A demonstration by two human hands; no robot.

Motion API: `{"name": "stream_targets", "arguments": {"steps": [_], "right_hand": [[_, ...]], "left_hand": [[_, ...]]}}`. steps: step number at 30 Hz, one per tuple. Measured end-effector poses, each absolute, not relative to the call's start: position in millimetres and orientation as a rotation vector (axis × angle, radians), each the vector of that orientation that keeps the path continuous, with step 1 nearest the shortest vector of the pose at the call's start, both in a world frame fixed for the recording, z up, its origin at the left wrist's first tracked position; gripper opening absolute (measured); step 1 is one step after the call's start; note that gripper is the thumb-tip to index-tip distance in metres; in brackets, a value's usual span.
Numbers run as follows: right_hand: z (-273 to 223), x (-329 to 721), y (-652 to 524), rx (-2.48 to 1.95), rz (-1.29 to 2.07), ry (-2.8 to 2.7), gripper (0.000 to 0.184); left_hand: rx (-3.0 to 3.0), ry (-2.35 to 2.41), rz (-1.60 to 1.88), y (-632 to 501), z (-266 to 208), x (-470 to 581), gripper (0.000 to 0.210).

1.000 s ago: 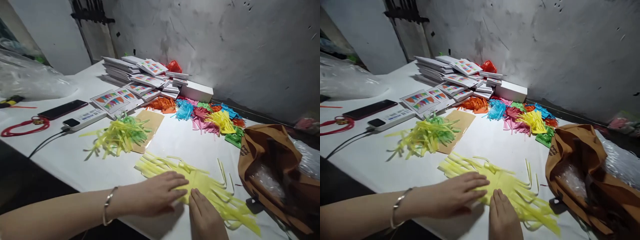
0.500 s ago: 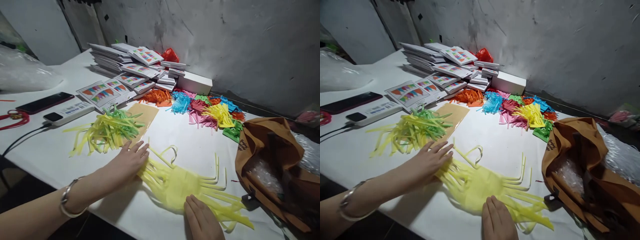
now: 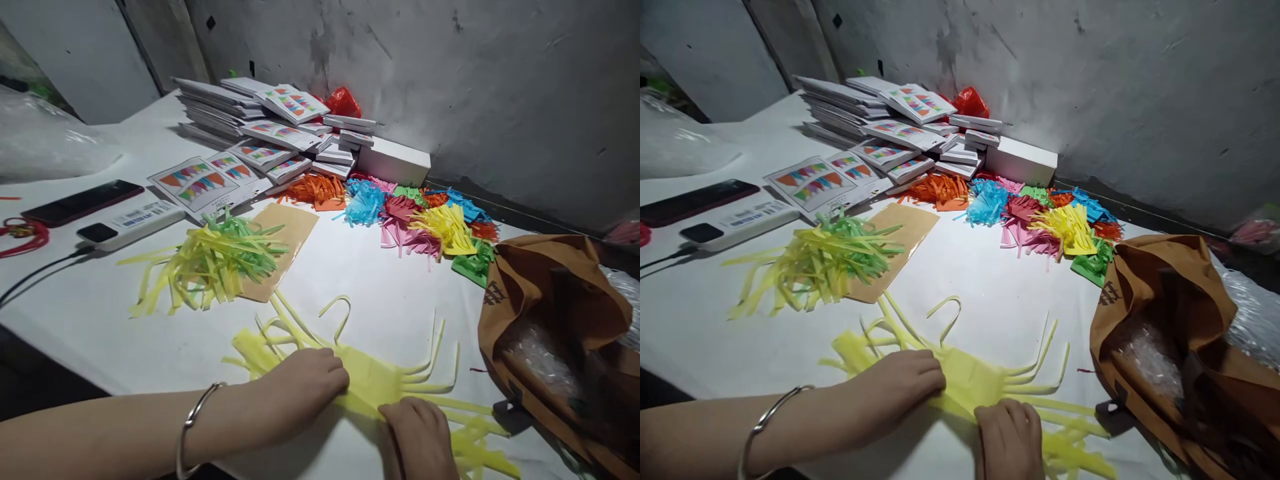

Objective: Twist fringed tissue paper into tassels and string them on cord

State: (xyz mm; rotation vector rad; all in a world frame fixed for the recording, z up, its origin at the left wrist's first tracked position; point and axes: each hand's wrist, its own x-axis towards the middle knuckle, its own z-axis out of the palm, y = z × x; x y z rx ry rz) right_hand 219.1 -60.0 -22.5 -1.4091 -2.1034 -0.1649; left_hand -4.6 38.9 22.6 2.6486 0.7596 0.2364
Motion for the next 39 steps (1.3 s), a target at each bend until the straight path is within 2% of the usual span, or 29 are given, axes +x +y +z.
{"name": "stream_targets", "arguments": {"steps": [4, 10, 15, 19, 25, 27, 30, 33, 34, 37, 39], "right_hand": [[-10, 216, -34, -1.567, -0.207, -2.106, 0.028], [-2, 208, -16, -1.672, -0.457, -2.183, 0.034], [-8, 212, -13, -1.745, -0.461, -2.175, 0.029], [0, 219, -15, -1.755, -0.592, -2.145, 0.019], [2, 211, -28, -1.196, -0.321, -2.322, 0.019], [-2, 209, -30, -1.164, -0.377, -2.354, 0.024], [-4, 208, -32, -1.181, -0.233, -2.241, 0.021], [-1, 206, -33, -1.220, -0.082, -2.207, 0.014], [-1, 206, -34, -1.222, -0.100, -2.244, 0.015], [-4, 208, -36, -1.207, -0.198, -2.331, 0.025], [-8, 212, -39, -1.261, -0.139, -2.292, 0.027]], "left_hand": [[2.649, 1.058, 0.050, 55, 26, 5, 0.018], [2.675, 1.132, -0.057, 70, 20, 21, 0.027], [2.688, 1.109, -0.069, 76, 20, 23, 0.028], [2.690, 1.112, -0.096, 77, 19, 24, 0.028], [2.682, 1.159, -0.140, 75, 23, 24, 0.023], [2.731, 1.140, -0.078, 70, 30, 22, 0.017], [2.952, 0.862, 0.212, 60, 38, 15, 0.031], [3.084, 0.494, 0.339, 52, 36, 8, 0.010], [3.088, 0.444, 0.325, 50, 33, 5, 0.012], [3.035, 0.483, 0.325, 49, 21, -1, 0.018], [2.955, 0.599, 0.354, 50, 13, -4, 0.018]]}}
